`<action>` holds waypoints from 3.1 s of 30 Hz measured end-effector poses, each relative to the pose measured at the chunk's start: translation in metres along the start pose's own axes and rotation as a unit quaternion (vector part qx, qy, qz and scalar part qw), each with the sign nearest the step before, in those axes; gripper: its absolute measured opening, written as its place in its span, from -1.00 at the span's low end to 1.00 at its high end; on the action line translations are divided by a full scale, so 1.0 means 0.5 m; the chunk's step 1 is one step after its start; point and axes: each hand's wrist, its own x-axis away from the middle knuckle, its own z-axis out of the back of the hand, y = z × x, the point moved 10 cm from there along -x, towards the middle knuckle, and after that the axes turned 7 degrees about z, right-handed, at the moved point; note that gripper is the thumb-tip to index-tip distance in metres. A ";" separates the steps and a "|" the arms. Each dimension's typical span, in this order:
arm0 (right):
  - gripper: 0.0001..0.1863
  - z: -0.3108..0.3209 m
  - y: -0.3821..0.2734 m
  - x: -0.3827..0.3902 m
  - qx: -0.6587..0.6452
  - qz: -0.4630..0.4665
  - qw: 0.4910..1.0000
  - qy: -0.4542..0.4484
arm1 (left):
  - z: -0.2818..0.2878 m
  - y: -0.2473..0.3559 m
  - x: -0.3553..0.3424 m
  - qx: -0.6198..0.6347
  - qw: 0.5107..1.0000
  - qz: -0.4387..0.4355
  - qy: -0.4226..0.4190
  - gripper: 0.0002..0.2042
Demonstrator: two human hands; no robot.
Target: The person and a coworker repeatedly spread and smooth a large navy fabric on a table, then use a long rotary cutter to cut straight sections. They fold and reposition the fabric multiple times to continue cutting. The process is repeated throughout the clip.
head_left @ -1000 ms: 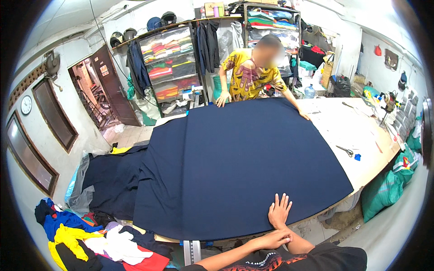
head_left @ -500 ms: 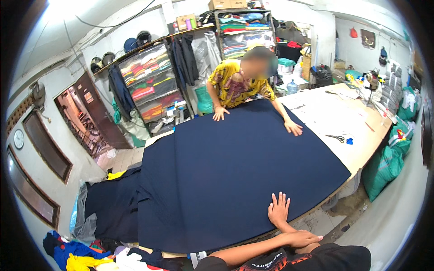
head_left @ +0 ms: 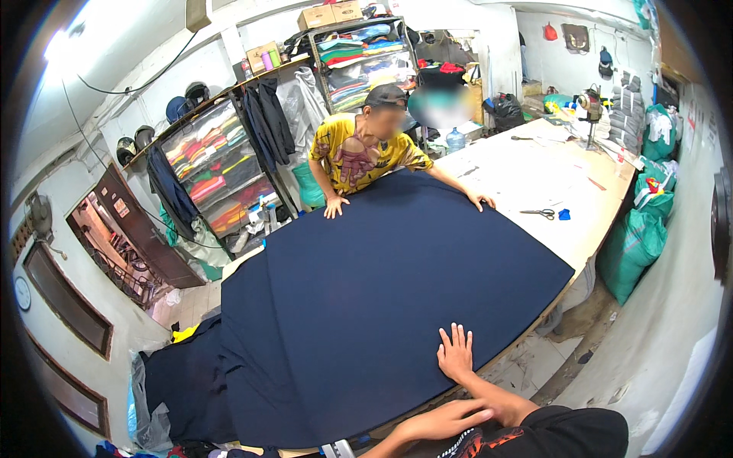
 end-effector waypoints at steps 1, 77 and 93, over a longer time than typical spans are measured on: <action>-0.39 0.002 0.000 0.001 0.001 0.004 1.000 0.007 | -0.006 0.012 0.039 0.034 0.999 -0.022 -0.030 -0.44; -0.39 0.012 0.010 0.008 -0.001 -0.014 1.000 -0.001 | 0.006 -0.180 0.218 0.014 0.938 -0.016 0.347 -0.81; -0.40 0.013 -0.001 0.003 0.006 -0.010 1.000 -0.004 | 0.079 -0.363 0.111 0.088 0.901 0.102 0.414 -0.66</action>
